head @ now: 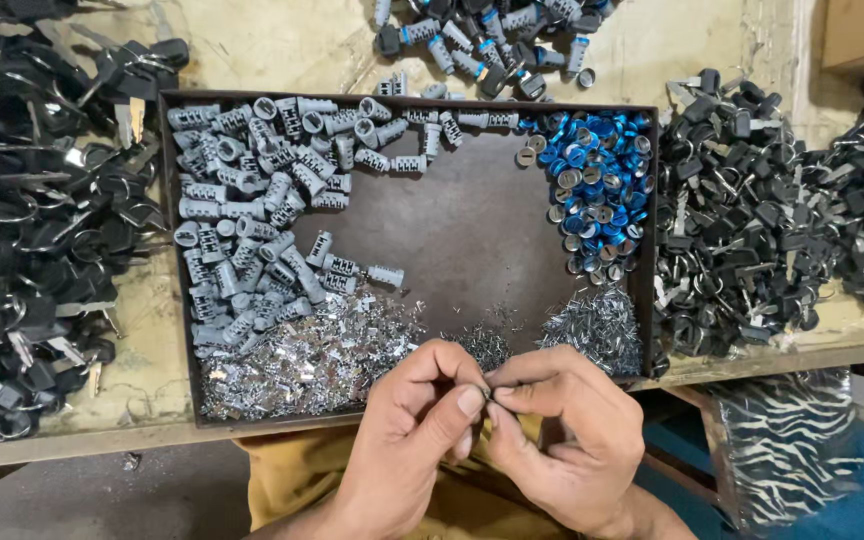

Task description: The person sits at a workbench with a tray of lock cylinder parts and picks small gray lock plugs and blue caps one at a time, fitting the caps onto the plugs by hand and placing the assembled units back into the tray, working among piles of keys and metal shavings.

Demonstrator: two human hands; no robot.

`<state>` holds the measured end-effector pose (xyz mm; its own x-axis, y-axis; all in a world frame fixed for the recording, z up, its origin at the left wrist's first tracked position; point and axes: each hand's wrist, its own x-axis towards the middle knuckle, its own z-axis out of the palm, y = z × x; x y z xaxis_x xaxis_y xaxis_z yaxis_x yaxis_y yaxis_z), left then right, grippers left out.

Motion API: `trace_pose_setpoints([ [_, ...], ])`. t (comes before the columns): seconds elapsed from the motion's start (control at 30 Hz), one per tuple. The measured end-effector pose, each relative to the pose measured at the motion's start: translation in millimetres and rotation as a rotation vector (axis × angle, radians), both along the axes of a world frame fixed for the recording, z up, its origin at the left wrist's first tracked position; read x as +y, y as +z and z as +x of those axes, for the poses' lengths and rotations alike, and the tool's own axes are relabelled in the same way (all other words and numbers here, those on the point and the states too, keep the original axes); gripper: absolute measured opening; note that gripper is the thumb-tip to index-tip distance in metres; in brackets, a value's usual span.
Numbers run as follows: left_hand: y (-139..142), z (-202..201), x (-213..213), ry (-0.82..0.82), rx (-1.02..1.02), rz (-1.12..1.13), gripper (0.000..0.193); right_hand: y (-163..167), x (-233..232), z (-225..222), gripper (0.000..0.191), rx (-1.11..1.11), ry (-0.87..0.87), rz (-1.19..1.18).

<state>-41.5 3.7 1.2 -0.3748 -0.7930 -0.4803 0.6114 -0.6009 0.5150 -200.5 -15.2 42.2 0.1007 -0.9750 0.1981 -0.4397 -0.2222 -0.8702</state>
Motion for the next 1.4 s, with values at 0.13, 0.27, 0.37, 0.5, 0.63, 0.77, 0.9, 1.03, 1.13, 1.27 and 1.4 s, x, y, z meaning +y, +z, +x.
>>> trace_pose_setpoints([
  [0.13, -2.0, 0.0, 1.3, 0.014, -0.008, -0.035, 0.012, -0.2, 1.5, 3.8, 0.019, 0.036, -0.016, -0.008],
  [0.27, -2.2, -1.2, 2.5, -0.004, -0.085, -0.085, 0.011, 0.3, 1.4, 6.9, 0.018, 0.064, -0.021, -0.018],
  [0.37, -2.7, -0.3, 1.9, 0.006, -0.122, -0.115, 0.009, -1.1, 1.2, 6.7, 0.022, 0.081, 0.028, -0.078],
  [0.5, -5.0, 7.8, -0.5, -0.020, -0.076, -0.124, 0.005, -8.6, 6.2, 3.2, 0.025, 0.059, 0.064, -0.121],
  [0.63, -7.9, 13.8, -6.6, -0.084, -0.030, -0.099, 0.005, -15.3, 9.0, -0.5, 0.024, -0.020, -0.009, 0.042],
  [0.77, -5.7, 19.9, -10.9, -0.038, 0.040, 0.025, 0.006, -9.7, -10.6, 0.9, 0.023, -0.148, 0.091, 0.173],
  [0.9, -2.9, 44.1, -11.5, 0.054, 0.000, 0.025, 0.007, -2.6, -64.4, 4.0, 0.022, 0.283, 0.065, -0.025],
  [1.03, 1.2, 70.0, -4.2, 0.109, 0.002, 0.001, 0.006, -1.4, -95.7, 44.2, 0.031, 0.413, 0.391, -0.115],
  [1.13, 1.8, 80.8, -4.0, 0.136, 0.022, -0.026, 0.007, 1.5, -115.7, 81.2, 0.035, 0.576, 0.542, -0.223],
  [1.27, 2.5, 93.7, -8.4, 0.148, -0.012, -0.071, 0.007, 22.5, -113.2, 79.0, 0.034, 0.476, 0.346, -0.012],
  [1.4, -2.1, 92.5, -16.3, 0.090, 0.140, -0.062, 0.008, 13.8, -64.7, 55.7, 0.028, -0.058, 0.291, 0.226],
])
